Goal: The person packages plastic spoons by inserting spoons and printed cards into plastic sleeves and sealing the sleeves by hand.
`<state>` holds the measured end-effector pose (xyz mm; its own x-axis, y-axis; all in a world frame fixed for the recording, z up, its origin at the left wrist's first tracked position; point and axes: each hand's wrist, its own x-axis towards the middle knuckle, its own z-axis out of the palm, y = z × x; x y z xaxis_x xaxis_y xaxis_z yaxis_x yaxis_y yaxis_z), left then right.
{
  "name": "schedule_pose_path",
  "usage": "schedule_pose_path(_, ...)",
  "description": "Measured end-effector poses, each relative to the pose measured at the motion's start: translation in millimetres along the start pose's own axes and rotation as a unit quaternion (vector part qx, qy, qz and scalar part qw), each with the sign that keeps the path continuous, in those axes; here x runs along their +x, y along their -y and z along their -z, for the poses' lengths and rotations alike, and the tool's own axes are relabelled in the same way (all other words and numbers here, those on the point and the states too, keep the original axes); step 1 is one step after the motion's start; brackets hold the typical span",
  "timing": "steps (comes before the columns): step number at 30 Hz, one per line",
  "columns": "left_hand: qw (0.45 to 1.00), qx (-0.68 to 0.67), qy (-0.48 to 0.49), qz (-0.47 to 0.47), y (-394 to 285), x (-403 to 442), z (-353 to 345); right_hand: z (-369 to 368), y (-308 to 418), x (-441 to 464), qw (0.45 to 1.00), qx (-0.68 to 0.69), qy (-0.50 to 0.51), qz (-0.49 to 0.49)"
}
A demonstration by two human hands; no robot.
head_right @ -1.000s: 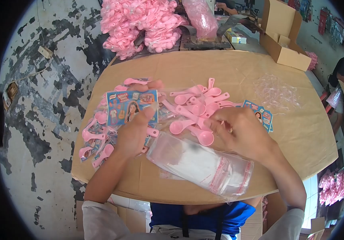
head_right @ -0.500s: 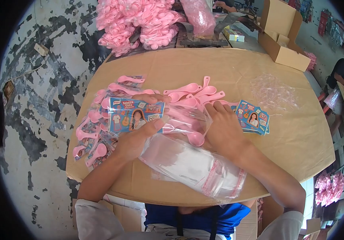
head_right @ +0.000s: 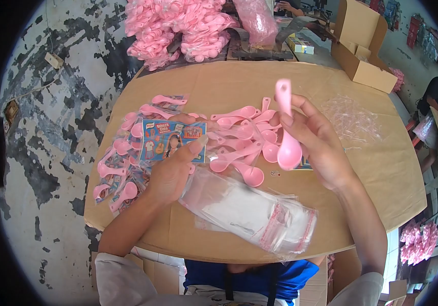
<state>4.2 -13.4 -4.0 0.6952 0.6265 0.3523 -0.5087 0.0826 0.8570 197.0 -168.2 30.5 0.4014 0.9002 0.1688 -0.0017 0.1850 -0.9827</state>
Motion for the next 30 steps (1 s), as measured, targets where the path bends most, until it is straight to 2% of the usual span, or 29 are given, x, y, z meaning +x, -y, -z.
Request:
schedule_pose_path(1,1.000,-0.001,0.004,0.008,0,0,0,0,-5,3,1.000,0.007,-0.015,0.006)
schedule_pose_path(2,1.000,-0.003,0.008,0.017,0,-1,0,12,-11,6,0.999,-0.010,0.014,-0.044)
schedule_pose_path(5,0.999,-0.015,0.012,0.027,0,-3,-2,6,-21,6,0.991,-0.135,0.011,0.021)
schedule_pose_path(6,0.999,-0.019,0.012,0.026,-1,-3,-2,8,-27,8,0.976,-0.181,-0.009,0.123)
schedule_pose_path(9,1.000,-0.010,0.000,0.014,-1,0,2,12,-13,2,0.946,-0.245,-0.120,0.175)
schedule_pose_path(10,1.000,-0.019,-0.010,0.010,-2,0,2,13,-10,3,0.942,-0.229,-0.146,0.198)
schedule_pose_path(17,0.997,-0.073,-0.037,0.006,0,2,0,16,-10,0,0.969,-0.137,-0.133,0.156)
schedule_pose_path(21,0.993,-0.119,-0.015,0.014,3,0,4,18,-12,-1,0.967,-0.119,-0.143,0.175)
schedule_pose_path(23,0.995,-0.098,-0.017,0.025,1,-1,4,27,-8,1,0.966,-0.088,-0.145,0.193)
schedule_pose_path(24,0.996,-0.087,-0.017,0.029,-1,-1,3,29,-8,1,0.968,-0.081,-0.123,0.201)
schedule_pose_path(27,0.996,-0.079,0.004,0.037,2,-8,-7,10,-14,-6,0.979,-0.116,-0.087,0.142)
schedule_pose_path(30,0.991,-0.056,0.053,0.108,-1,-17,-18,-23,-19,-17,0.987,-0.105,-0.021,0.119)
